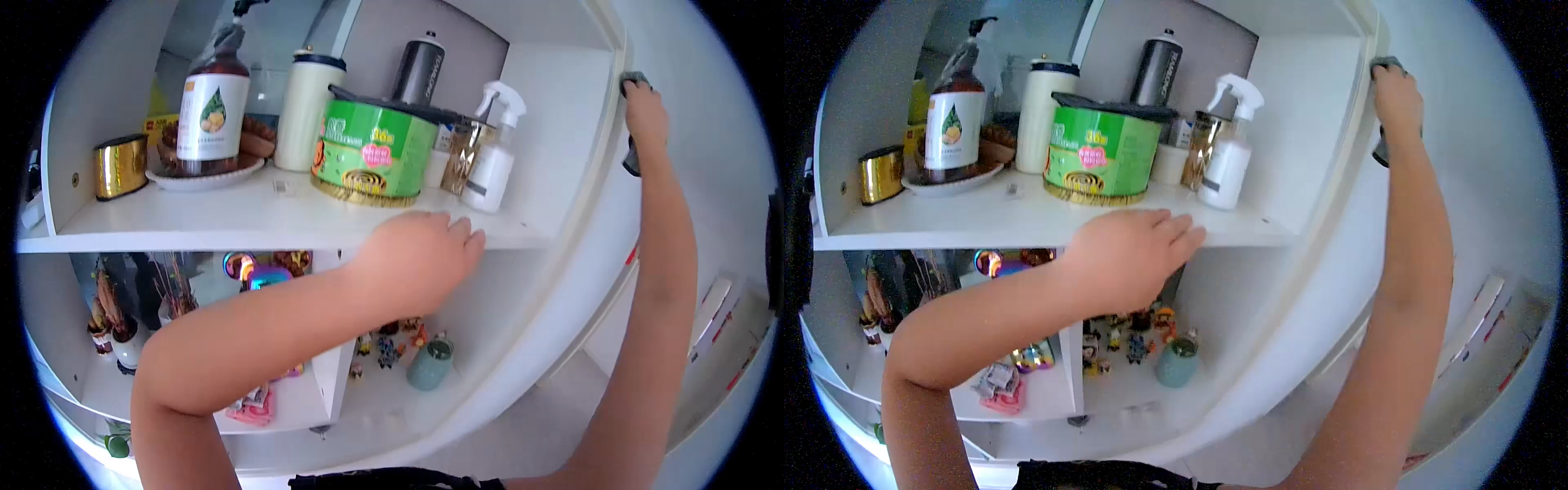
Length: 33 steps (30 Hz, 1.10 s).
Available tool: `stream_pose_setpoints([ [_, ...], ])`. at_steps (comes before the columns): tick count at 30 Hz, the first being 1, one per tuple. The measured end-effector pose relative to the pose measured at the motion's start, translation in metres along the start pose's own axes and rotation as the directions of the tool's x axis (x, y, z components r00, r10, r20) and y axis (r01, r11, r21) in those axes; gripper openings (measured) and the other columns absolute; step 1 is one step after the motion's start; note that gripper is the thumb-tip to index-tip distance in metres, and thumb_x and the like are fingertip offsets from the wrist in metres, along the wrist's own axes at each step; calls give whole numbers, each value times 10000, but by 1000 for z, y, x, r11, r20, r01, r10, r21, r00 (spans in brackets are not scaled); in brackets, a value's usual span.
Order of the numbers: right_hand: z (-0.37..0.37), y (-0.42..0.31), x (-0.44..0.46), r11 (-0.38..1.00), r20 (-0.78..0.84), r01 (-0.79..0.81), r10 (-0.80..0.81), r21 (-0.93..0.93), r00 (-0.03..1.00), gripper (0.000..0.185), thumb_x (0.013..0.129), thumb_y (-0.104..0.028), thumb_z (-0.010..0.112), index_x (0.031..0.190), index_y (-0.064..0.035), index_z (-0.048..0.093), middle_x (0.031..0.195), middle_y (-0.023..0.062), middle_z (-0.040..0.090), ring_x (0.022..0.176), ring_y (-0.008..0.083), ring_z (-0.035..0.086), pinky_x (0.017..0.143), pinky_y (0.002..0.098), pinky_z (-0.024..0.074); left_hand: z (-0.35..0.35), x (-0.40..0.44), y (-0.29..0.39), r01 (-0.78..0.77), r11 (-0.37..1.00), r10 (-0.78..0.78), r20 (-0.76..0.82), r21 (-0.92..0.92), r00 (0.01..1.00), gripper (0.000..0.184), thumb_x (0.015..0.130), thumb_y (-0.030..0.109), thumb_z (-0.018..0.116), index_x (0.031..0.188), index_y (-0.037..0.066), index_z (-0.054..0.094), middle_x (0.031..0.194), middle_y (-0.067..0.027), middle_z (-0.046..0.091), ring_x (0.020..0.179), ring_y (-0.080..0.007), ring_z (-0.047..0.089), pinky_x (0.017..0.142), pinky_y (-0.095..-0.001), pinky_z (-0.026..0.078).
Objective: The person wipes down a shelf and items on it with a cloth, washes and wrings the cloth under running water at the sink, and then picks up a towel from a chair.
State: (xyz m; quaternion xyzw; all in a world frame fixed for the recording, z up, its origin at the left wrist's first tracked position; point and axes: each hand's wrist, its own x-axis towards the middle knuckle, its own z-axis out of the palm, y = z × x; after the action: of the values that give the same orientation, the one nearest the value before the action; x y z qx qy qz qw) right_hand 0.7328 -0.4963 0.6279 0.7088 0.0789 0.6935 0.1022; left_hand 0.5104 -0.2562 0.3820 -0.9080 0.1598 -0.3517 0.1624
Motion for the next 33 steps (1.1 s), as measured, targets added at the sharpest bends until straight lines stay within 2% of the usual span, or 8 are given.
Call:
stream_pose_setpoints([
  [7,-2,44,-119,710,-49,-132,228,692,972,307,877,-227,489,1089,-20,567,1062,139,596,982,268,568,847,329,434,11,2,9,64,995,-52,-161,72,986,248,700,93,530,943,44,544,873,-72,597,782,-254,600,622,-377,497],
  [13,-59,-25,-212,415,204,-220,82,883,975,269,864,-165,539,1067,10,564,1036,89,603,976,165,553,867,274,411,16,7,15,144,988,-134,-165,54,977,176,675,110,553,837,63,603,797,-102,627,745,-273,619,610,-396,497],
  [15,-66,-49,-207,367,135,-121,-14,922,991,286,846,-171,546,1112,-69,556,974,87,620,904,173,585,823,277,434,13,8,18,166,985,-156,-175,46,972,172,673,121,570,826,68,629,782,-116,643,746,-270,635,612,-387,503],
  [17,-89,-83,-188,544,288,-203,-75,814,955,335,824,-184,533,1159,-196,539,885,91,630,806,229,614,745,318,469,13,9,19,175,985,-169,-218,8,961,186,685,133,559,846,68,625,763,-109,642,721,-288,631,625,-390,500],
  [21,-95,-145,-152,718,110,202,-363,666,925,357,792,-185,525,1134,-286,542,823,112,630,753,294,611,659,387,482,-21,4,19,319,939,-336,-147,-129,930,178,695,158,563,837,67,618,762,-112,642,731,-310,627,641,-396,498],
  [25,-105,-179,-133,766,210,431,-576,477,790,439,780,-168,513,1184,-341,529,901,112,640,814,266,627,668,398,500,-60,-24,-31,584,784,-614,-394,-207,684,332,705,246,593,941,16,549,843,-170,638,814,-323,624,681,-413,496],
  [27,-110,-185,-129,768,262,489,-615,414,744,379,776,-164,514,1127,-290,578,905,107,644,817,264,630,678,391,501,-65,-38,-49,667,721,-664,-464,-187,587,403,712,281,600,987,-2,517,877,-186,636,842,-325,623,700,-414,495],
  [33,-89,-189,-131,819,347,511,-574,262,742,218,754,-147,528,907,-102,677,910,101,653,821,258,634,695,368,501,-57,-31,-60,794,600,-800,-98,-100,592,573,734,366,596,1103,-42,434,986,-202,615,940,-320,604,793,-385,479],
])
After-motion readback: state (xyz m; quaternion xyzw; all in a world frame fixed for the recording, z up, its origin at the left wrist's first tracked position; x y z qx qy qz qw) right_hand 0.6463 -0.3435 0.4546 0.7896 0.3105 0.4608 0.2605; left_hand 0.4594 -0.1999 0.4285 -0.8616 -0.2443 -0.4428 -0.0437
